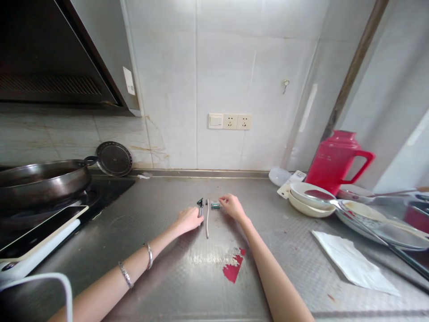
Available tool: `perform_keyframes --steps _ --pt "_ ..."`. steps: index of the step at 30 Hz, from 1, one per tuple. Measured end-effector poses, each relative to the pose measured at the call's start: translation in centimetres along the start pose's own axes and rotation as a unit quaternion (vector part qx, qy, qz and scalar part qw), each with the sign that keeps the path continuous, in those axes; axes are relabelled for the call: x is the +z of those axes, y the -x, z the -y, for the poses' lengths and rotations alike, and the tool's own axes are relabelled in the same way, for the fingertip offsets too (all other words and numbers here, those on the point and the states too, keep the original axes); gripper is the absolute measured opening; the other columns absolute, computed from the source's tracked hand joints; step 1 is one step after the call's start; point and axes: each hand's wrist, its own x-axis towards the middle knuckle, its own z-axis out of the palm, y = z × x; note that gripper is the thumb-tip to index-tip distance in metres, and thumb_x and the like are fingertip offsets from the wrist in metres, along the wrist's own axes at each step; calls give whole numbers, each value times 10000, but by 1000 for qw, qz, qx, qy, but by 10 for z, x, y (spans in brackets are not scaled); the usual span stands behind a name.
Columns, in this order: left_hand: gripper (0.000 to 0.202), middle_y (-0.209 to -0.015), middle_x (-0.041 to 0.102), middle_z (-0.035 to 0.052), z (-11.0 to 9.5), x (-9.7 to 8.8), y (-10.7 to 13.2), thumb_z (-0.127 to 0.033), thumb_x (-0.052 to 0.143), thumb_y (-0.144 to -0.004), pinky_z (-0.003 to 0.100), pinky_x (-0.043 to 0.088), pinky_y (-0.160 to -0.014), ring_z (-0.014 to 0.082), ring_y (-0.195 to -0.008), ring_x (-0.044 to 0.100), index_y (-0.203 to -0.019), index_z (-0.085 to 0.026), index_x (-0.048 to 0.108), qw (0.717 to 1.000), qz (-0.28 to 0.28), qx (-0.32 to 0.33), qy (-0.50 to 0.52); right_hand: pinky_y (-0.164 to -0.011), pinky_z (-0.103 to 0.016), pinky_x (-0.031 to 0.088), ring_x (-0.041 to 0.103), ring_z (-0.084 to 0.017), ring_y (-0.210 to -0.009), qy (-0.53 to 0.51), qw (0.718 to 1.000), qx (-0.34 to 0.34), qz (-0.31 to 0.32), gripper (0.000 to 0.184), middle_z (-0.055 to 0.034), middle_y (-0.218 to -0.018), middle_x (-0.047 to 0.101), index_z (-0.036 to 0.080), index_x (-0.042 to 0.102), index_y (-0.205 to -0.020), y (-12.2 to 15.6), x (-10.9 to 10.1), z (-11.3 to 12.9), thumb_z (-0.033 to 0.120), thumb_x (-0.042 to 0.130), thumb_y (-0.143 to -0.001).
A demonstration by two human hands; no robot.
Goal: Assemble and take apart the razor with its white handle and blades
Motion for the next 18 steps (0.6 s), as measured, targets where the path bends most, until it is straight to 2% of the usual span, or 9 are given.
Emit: perform_keyframes --steps 5,9,12,16,18 --pt "292 -925 688 137 -1 2 -1 -327 451 -797 302 462 -719 245 -893 642 -896 -156 665 1000 -8 -13 10 -699 -260 420 587 -172 -720 -19 1000 11 -3 276 -80 -803 693 155 722 -803 1 2 6 324 508 -763" --pt "289 -887 691 121 1 1 -1 -335 429 -814 308 449 -693 244 -859 644 -861 -164 657 998 -54 -20 36 -594 -253 439 589 -160 -630 -122 990 70 -29 269 -72 -732 691 135 714 -806 1 8 22 342 562 -723" --pt "290 -888 688 103 0 -5 1 -355 421 -831 293 434 -694 225 -850 639 -861 -172 643 994 -93 -21 60 -456 -224 421 562 -134 -530 -247 957 150 -22 310 -58 -668 668 111 689 -869 1 12 45 354 615 -691" --pt "279 -887 685 83 -7 -12 7 -380 430 -841 274 424 -695 207 -845 635 -867 -183 625 990 -126 -14 69 -509 -218 482 597 -124 -604 -395 890 226 19 342 -68 -753 665 117 657 -884 3 12 75 366 689 -651" --pt "279 -910 681 80 -11 -13 10 -394 431 -847 274 423 -702 206 -859 633 -904 -190 612 989 -130 -3 67 -519 -213 485 589 -109 -584 -428 869 247 34 354 -50 -721 651 122 643 -878 4 14 85 368 711 -632"
